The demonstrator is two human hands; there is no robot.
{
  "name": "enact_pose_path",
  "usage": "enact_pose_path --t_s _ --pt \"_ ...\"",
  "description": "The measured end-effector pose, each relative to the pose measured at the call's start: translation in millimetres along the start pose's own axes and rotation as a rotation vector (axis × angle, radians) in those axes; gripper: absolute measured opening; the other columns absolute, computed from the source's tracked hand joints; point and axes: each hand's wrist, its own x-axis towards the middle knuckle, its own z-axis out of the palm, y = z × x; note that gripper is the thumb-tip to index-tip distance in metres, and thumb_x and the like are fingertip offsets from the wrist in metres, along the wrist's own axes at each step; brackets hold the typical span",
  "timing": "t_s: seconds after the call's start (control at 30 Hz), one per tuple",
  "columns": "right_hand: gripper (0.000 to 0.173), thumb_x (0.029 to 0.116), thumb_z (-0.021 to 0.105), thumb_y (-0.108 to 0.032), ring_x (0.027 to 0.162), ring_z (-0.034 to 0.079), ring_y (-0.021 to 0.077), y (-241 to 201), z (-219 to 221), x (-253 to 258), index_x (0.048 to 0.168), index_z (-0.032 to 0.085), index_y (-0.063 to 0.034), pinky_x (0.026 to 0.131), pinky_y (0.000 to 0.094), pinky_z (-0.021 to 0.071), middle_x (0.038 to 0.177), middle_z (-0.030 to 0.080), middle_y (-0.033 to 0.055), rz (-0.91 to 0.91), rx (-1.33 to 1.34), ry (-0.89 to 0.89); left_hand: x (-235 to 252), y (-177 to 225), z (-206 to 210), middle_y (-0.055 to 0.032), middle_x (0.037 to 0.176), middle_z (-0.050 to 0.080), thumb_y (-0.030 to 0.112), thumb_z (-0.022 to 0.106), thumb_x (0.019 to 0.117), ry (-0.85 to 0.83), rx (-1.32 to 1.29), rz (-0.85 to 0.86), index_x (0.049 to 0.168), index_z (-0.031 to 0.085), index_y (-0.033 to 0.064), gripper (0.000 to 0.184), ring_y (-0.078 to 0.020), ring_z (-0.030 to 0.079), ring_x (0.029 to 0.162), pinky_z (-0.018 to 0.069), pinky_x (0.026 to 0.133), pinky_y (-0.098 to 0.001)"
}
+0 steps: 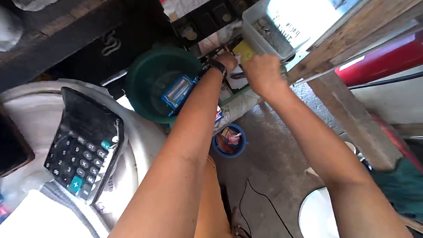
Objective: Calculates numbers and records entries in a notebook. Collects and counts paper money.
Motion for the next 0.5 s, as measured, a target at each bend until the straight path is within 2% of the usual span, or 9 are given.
enact_pose_path --t_s 0.07,0.1,0.17,0.23,0.3,0.37,0.43,0.5 --pt "0.021 0.0935 0.063 0.005 0.112 0.060 0.0575 16.4 -31.0 -31.4 0.113 0.063 0.0126 0.080 0.0693 0.0482 0.115 0.063 0.0367 0.065 -0.002 -0.067 -0.6 -2.1 12.1 -0.0341 0.139 0.052 0.017 0.044 0.1089 -0.013 0.074 0.048 0.130 0.055 -0.0154 0.041 -0.0457 0.047 0.136 0.0361 0.110 -0.0618" --pt "0.023 0.0939 0.068 -0.002 0.111 0.059 0.0595 29.3 -42.6 -42.0 0.111 0.063 0.0113 0.079 0.0721 0.0465 0.114 0.062 0.0379 0.103 0.024 -0.063 -1.6 -1.5 21.0 -0.0350 0.146 0.047 0.024 0.048 0.1072 -0.008 0.115 0.032 0.136 0.052 -0.0134 0.047 -0.0481 0.039 0.143 0.0301 0.113 -0.0655" --pt "0.028 0.0935 0.073 -0.015 0.107 0.059 0.0612 54.3 -52.0 -48.7 0.107 0.065 0.0085 0.078 0.0762 0.0442 0.107 0.063 0.0391 0.155 0.111 0.049 6.8 -3.4 42.8 -0.0348 0.160 0.027 0.052 0.053 0.1021 0.060 0.116 -0.039 0.151 0.041 -0.0052 0.076 -0.0493 0.017 0.152 0.0145 0.118 -0.0709" --pt "0.033 0.0934 0.073 -0.020 0.109 0.059 0.0574 55.8 -51.8 -41.1 0.110 0.066 0.0080 0.084 0.0734 0.0433 0.110 0.063 0.0375 0.197 0.239 0.196 8.6 -2.4 57.6 -0.0334 0.165 0.012 0.073 0.046 0.0952 0.130 0.068 -0.079 0.158 0.031 -0.0019 0.099 -0.0493 0.006 0.155 0.0055 0.118 -0.0720" --pt "0.035 0.0925 0.071 -0.017 0.114 0.061 0.0515 41.8 -40.4 -17.7 0.119 0.065 0.0060 0.091 0.0688 0.0458 0.117 0.064 0.0331 0.180 0.355 0.274 8.5 -1.4 66.6 -0.0293 0.168 0.004 0.085 0.037 0.0898 0.173 0.021 -0.100 0.160 0.027 -0.0004 0.110 -0.0470 0.001 0.156 0.0010 0.118 -0.0724" --pt "0.037 0.0908 0.070 -0.014 0.115 0.062 0.0498 28.0 -15.4 14.8 0.123 0.065 0.0041 0.092 0.0677 0.0475 0.120 0.065 0.0307 0.128 0.411 0.270 3.7 -2.3 68.6 -0.0248 0.169 0.005 0.080 0.031 0.0954 0.171 -0.030 -0.094 0.160 0.027 0.0012 0.102 -0.0431 0.001 0.157 0.0012 0.118 -0.0731" --pt "0.035 0.0907 0.070 -0.011 0.117 0.062 0.0497 18.8 7.3 43.2 0.122 0.065 0.0052 0.092 0.0674 0.0476 0.121 0.065 0.0310 0.108 0.431 0.190 -0.6 -2.7 65.4 -0.0239 0.168 0.017 0.058 0.031 0.1068 0.161 -0.041 -0.070 0.159 0.032 0.0012 0.077 -0.0432 0.010 0.156 0.0067 0.116 -0.0744" --pt "0.033 0.0953 0.066 -0.014 0.120 0.060 0.0478 13.3 20.8 59.8 0.122 0.064 0.0057 0.094 0.0661 0.0474 0.124 0.063 0.0303 0.131 0.422 0.071 4.4 -5.2 67.0 -0.0214 0.165 0.027 0.044 0.039 0.1082 0.179 0.005 -0.053 0.156 0.038 0.0038 0.063 -0.0418 0.017 0.154 0.0088 0.113 -0.0772"
